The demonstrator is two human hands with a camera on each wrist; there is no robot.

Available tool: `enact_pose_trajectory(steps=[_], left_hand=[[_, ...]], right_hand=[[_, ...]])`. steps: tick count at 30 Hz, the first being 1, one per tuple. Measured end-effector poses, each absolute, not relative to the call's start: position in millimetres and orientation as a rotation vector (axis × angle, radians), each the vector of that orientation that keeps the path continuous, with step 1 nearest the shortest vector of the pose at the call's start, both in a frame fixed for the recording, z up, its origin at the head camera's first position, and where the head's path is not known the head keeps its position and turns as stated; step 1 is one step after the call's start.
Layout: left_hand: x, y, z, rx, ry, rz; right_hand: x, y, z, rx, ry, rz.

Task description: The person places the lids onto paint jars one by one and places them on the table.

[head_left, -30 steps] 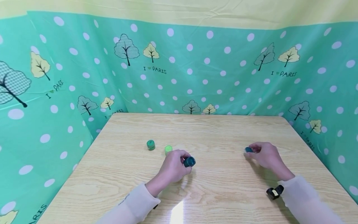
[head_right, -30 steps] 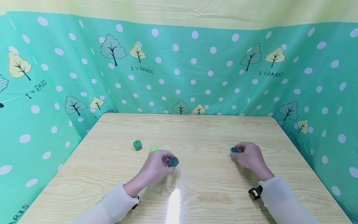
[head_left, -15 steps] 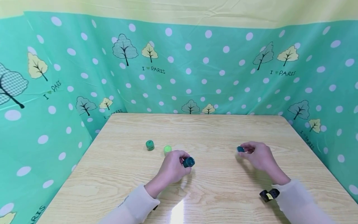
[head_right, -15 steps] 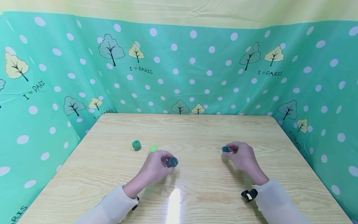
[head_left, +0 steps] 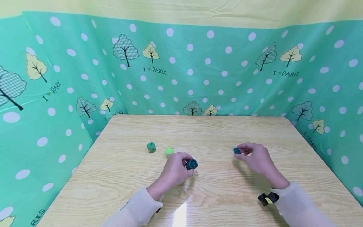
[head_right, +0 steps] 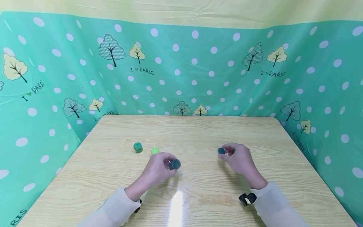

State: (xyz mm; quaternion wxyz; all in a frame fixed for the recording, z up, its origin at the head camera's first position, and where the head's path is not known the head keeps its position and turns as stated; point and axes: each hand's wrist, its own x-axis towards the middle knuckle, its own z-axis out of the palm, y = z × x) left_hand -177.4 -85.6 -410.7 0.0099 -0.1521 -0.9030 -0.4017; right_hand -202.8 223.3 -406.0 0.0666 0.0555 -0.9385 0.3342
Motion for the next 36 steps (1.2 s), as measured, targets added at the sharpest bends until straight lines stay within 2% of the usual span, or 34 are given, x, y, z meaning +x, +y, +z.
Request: enact_pose_trajectory(steps=[36], left_hand=[[-177.8, -77.5, -410.2, -0.510, -2.776, -1.274]], right_hand=[[-189.0, 178.3, -402.8, 0.259, -2.801, 1.144]])
